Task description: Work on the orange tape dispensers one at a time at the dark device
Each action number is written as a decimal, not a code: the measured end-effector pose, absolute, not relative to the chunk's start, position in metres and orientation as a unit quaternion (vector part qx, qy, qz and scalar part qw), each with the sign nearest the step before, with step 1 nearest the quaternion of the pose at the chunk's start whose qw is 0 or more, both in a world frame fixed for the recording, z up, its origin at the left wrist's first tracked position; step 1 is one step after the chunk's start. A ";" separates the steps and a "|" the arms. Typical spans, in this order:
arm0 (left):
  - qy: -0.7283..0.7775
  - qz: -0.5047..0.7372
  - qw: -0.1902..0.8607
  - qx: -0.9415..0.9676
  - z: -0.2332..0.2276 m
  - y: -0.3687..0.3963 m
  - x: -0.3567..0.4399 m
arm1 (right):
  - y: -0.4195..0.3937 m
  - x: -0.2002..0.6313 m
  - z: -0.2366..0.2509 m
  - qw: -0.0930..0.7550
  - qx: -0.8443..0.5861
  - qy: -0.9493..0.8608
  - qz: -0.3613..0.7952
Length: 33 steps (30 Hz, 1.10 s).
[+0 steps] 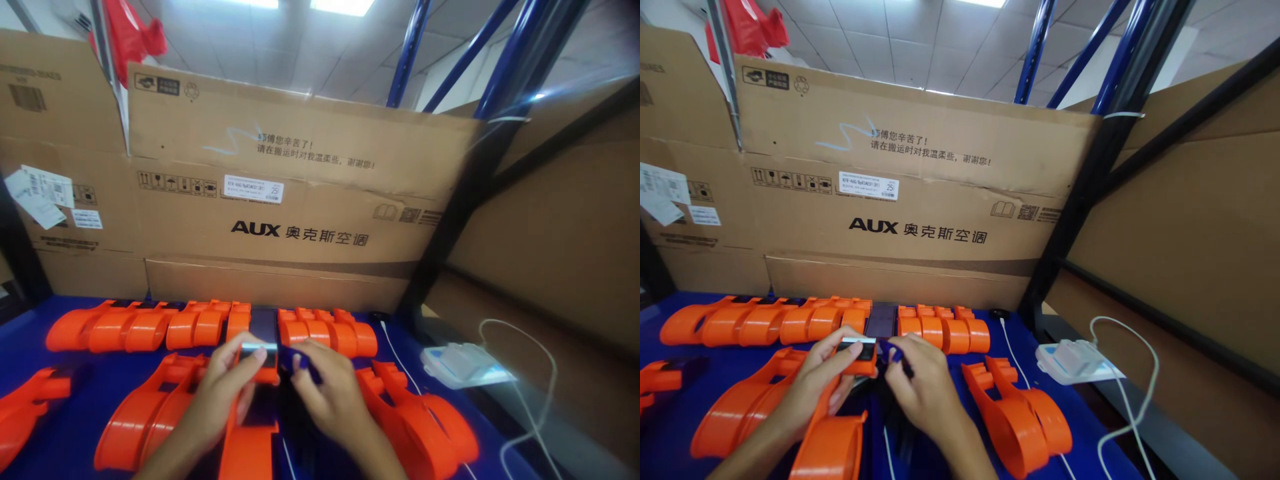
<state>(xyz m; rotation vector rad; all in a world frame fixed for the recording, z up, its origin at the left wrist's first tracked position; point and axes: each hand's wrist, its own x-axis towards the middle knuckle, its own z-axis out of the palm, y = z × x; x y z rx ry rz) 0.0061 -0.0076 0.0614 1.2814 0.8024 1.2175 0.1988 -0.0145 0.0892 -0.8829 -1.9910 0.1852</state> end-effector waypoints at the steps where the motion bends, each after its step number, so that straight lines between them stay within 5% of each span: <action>1: 0.338 0.517 0.576 0.537 0.062 -0.007 0.005 | -0.014 0.203 0.091 0.485 -0.374 -0.786 0.080; 5: 0.354 0.531 0.568 0.519 0.061 -0.003 0.002 | -0.004 0.222 0.096 0.525 -0.484 -0.699 0.035; 12: 0.391 0.530 0.547 0.516 0.060 -0.003 0.005 | 0.005 0.242 0.095 0.310 -0.586 -0.748 0.037; 18: 0.396 0.512 0.531 0.547 0.063 -0.011 0.009 | 0.002 0.250 0.089 0.247 -0.574 -0.778 0.062; 23: 0.398 0.492 0.547 0.547 0.065 -0.015 0.011 | -0.002 0.240 0.092 0.286 -0.557 -0.779 0.012; 33: 0.378 0.510 0.561 0.531 0.059 -0.012 0.015 | -0.020 0.195 0.097 0.367 -0.351 -0.855 0.104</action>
